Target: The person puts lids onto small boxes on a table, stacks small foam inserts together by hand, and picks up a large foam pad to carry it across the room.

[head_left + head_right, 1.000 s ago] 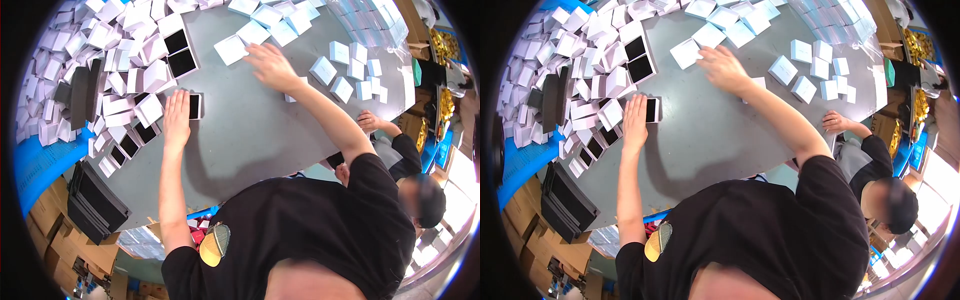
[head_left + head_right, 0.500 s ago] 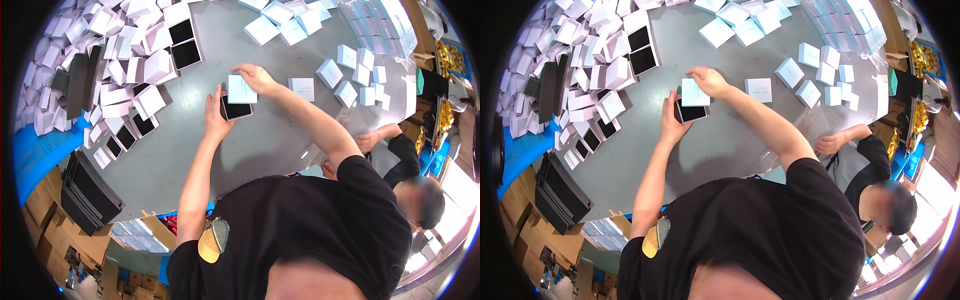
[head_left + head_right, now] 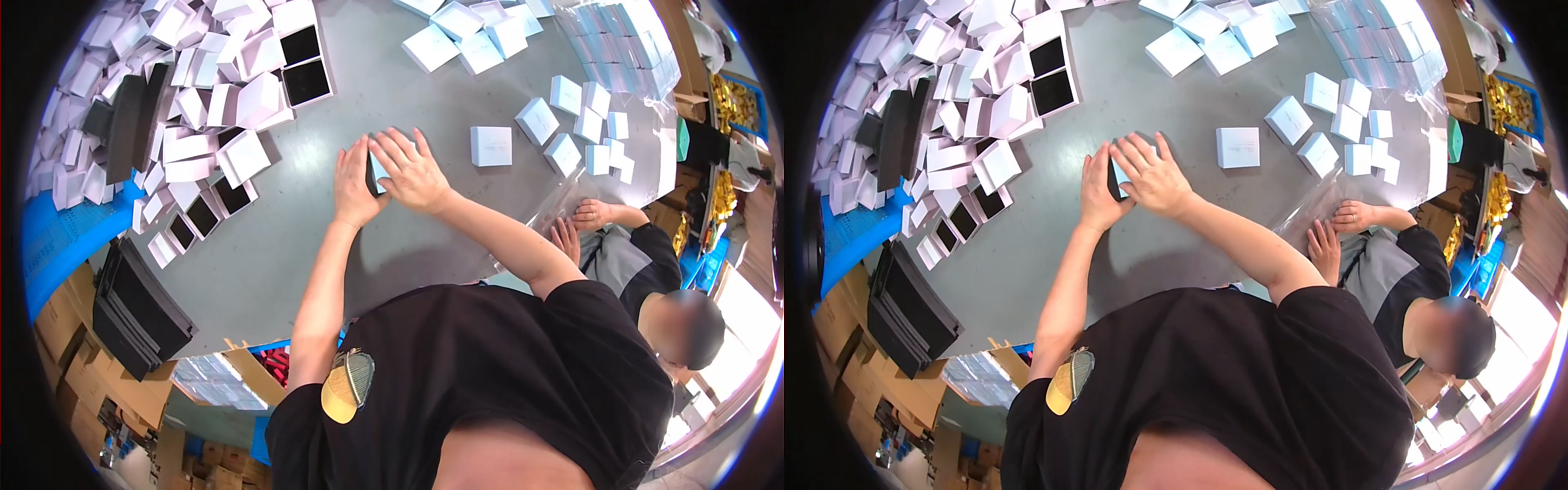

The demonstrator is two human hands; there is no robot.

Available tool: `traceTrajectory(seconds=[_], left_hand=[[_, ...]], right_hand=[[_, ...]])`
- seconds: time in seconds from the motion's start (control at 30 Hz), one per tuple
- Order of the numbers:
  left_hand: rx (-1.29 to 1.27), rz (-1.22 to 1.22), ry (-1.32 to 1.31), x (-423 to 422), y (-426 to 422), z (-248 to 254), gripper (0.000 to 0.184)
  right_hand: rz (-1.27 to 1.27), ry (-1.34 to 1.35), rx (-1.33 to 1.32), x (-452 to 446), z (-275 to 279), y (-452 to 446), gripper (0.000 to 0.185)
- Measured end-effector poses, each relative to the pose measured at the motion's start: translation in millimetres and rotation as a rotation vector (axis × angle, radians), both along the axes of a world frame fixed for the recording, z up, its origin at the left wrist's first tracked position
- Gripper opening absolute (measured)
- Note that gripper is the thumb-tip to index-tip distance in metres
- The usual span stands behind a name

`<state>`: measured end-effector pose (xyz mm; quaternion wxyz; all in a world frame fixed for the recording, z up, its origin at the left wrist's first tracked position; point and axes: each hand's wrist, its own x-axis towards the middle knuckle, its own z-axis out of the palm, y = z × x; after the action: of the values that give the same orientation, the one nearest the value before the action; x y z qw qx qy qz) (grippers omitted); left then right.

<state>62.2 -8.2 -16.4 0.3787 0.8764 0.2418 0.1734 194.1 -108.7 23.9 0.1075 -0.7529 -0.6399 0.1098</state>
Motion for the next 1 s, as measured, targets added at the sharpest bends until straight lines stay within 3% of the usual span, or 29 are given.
traceTrajectory(seconds=[0.07,0.17,0.2,0.3,0.4,0.47,0.53,0.6,0.67,0.77,0.87,0.9,1.0], left_hand=[[-0.008,-0.055,0.018,-9,5,17,0.099],[0.068,0.067,-0.031,-33,32,46,0.086],[0.247,0.13,-0.031,-43,49,46,0.073],[0.617,0.277,0.272,-74,98,68,0.073],[0.531,0.29,0.361,-93,126,72,0.064],[0.515,0.227,0.436,-103,133,66,0.05],[0.526,0.186,0.462,-102,136,66,0.037],[0.567,0.156,0.441,-99,141,72,0.024],[0.556,0.092,0.466,-96,142,77,0.02],[0.492,0.014,0.392,-89,128,92,0.019],[0.182,-0.144,0.167,-70,95,93,0.026],[0.108,-0.146,0.122,-61,79,80,0.037],[-0.072,-0.107,0.014,-23,41,43,0.078]], right_hand=[[-0.006,0.002,-0.008,0,-8,1,0.071],[0.004,-0.001,-0.055,-2,-1,1,0.069],[0.005,-0.006,-0.068,2,2,0,0.069],[-0.099,-0.011,-0.087,25,-2,-33,0.068],[-0.29,-0.165,-0.107,60,7,-76,0.064],[-0.328,-0.088,0.009,87,35,-72,0.051],[-0.142,-0.104,0.138,134,21,-49,0.057],[-0.079,-0.276,0.139,157,45,9,0.062],[0.045,-0.458,0.101,183,29,55,0.067],[0.216,-0.482,-0.001,206,-19,95,0.071],[0.312,-0.254,-0.262,171,16,100,0.071],[0.278,0.053,-0.329,156,18,94,0.076],[0.032,0.669,-0.092,118,11,58,0.072]])
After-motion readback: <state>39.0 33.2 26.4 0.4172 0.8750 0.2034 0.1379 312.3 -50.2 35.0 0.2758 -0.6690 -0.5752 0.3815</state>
